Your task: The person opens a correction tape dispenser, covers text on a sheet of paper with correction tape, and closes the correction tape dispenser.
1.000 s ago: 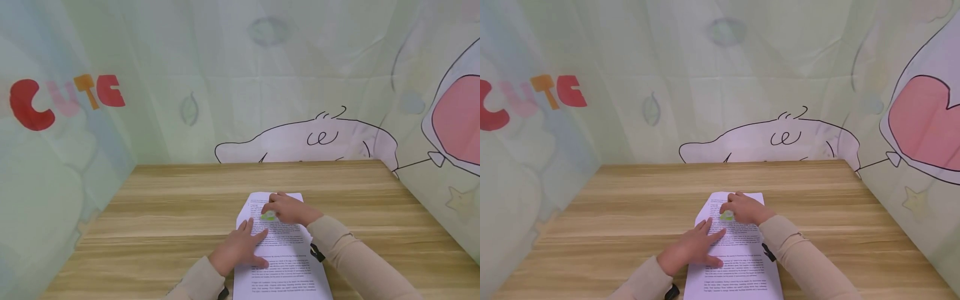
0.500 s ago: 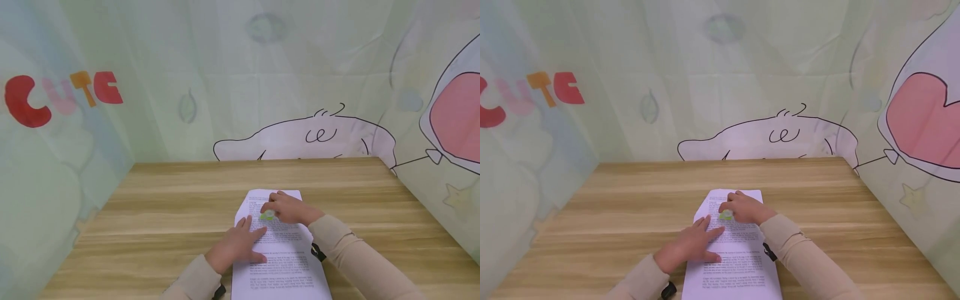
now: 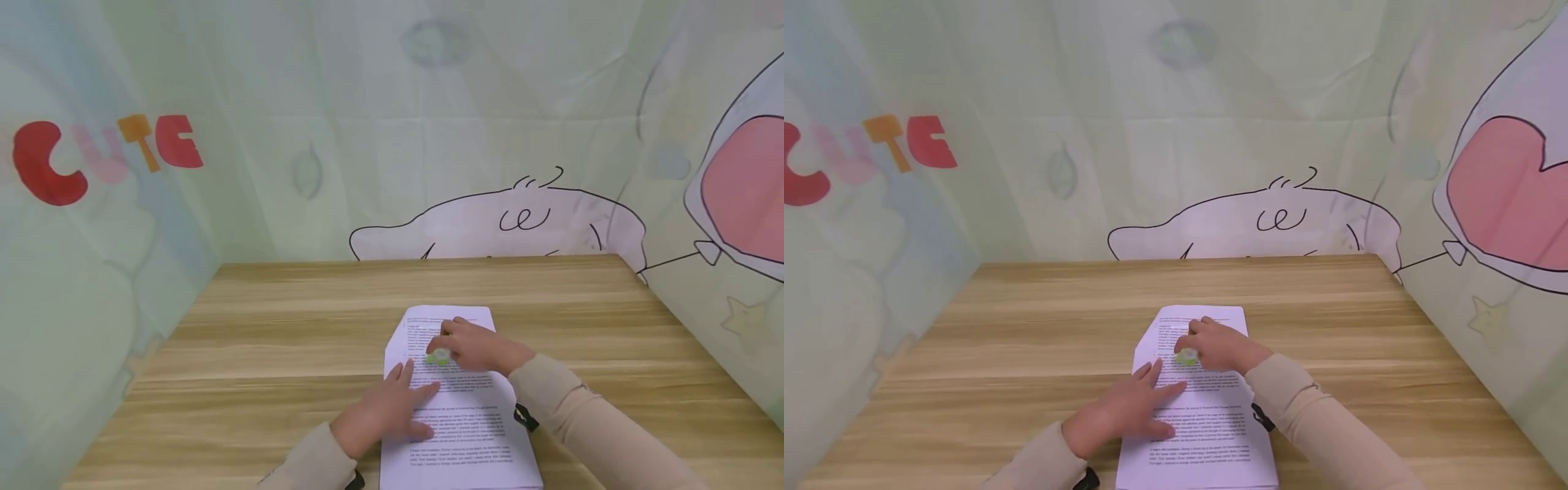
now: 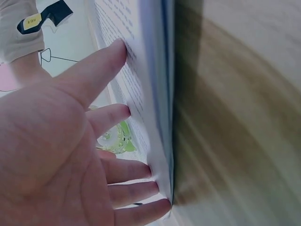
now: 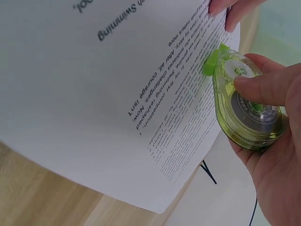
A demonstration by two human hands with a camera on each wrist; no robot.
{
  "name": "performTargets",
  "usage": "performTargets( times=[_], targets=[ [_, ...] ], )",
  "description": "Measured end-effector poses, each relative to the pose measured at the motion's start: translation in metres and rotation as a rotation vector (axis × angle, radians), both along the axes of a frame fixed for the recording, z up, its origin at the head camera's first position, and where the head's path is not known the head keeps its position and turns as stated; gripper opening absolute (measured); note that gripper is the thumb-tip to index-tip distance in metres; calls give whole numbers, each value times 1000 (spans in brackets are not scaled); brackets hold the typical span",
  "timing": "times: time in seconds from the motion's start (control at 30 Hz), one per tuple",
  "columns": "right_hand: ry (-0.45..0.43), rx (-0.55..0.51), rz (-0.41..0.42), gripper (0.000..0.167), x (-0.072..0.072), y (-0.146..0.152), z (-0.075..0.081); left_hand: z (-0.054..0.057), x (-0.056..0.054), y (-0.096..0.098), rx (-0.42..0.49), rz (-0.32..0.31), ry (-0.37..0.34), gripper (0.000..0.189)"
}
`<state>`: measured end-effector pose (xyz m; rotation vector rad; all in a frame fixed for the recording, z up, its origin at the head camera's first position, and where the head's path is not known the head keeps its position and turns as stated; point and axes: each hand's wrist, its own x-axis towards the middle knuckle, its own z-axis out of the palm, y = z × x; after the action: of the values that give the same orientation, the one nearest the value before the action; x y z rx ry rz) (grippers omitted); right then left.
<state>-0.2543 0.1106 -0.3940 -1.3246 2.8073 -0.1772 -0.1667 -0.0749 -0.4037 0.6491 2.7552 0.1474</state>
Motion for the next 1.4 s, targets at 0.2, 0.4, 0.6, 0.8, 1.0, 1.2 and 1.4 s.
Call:
performTargets(
  times=[0.2, 0.4, 0.6, 0.8, 1.0, 1.2, 1.4],
  targets=[
    [30, -1, 21, 41, 4, -1, 0, -1, -1, 0, -10, -1, 10, 70],
    [21, 11, 11, 39, 7, -3, 2, -2, -3, -1, -13, -8, 16, 69],
    [48, 10, 44, 41, 6, -5, 1, -2, -3, -1, -17, -13, 23, 69],
    [56, 48, 49, 46, 6, -6, -1, -2, -2, -1, -17, -15, 22, 69],
    [80, 126, 54, 44, 9, -7, 1, -2, -1, -1, -18, -21, 35, 68],
    [99, 165, 61, 44, 11, -7, 3, -2, -1, -1, -12, -22, 29, 68],
    [90, 175, 56, 44, 12, -7, 3, -2, 0, -2, -16, -28, 34, 68]
  ],
)
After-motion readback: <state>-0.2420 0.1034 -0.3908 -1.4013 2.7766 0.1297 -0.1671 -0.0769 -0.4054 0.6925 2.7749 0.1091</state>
